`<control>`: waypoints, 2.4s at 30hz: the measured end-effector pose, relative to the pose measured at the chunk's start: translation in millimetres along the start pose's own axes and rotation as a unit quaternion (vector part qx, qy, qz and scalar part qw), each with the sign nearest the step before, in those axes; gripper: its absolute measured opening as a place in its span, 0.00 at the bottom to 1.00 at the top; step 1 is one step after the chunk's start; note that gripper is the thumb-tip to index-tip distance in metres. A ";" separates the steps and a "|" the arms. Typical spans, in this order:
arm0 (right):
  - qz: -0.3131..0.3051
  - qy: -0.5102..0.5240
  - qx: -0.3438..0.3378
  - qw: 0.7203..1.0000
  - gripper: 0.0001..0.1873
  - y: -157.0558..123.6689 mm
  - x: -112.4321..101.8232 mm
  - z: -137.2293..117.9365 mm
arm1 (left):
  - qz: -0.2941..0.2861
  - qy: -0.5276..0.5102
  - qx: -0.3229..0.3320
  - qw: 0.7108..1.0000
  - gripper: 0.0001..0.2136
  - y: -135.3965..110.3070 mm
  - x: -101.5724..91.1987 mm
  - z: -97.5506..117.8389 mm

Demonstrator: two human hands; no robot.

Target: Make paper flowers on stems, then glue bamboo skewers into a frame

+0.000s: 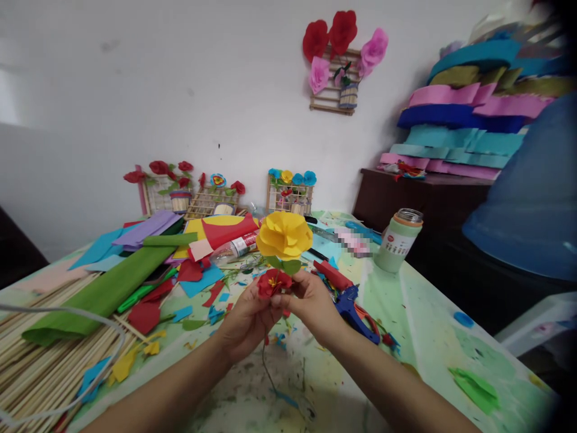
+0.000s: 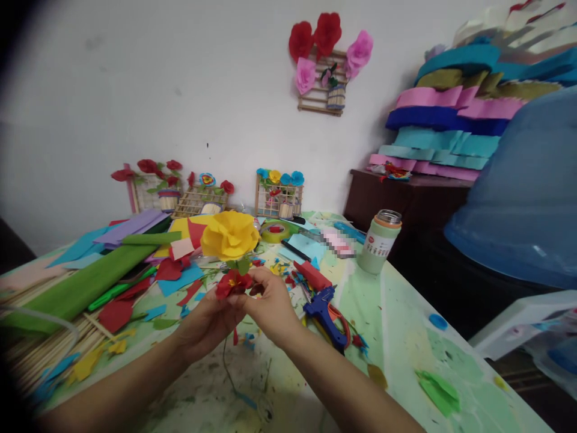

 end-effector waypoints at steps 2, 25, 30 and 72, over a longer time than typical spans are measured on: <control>0.007 -0.012 -0.006 1.000 0.11 -0.3 0.0 2.0 | 0.016 0.013 0.010 1.000 0.16 0.5 -0.7 0.7; 0.055 -0.164 -0.030 0.984 0.09 -8.3 4.5 -10.5 | 0.045 0.083 0.060 0.994 0.16 -1.9 -3.4 -7.1; 0.099 -0.140 -0.018 0.985 0.08 -1.4 -9.2 -18.1 | 0.015 0.143 0.027 0.989 0.12 -0.5 -1.2 -11.3; 0.017 -0.216 -0.126 0.968 0.09 17.3 -24.5 -6.5 | 0.055 0.050 -0.067 0.995 0.18 13.4 -26.6 -61.4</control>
Point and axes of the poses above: each hand's wrist, its own y-axis towards the middle knuckle, its own x-axis out of the palm, z = x × y, the point moved 4 cm from there along y, towards the middle knuckle, and after that the axes turned 11 degrees about y, right-handed, at the moved point
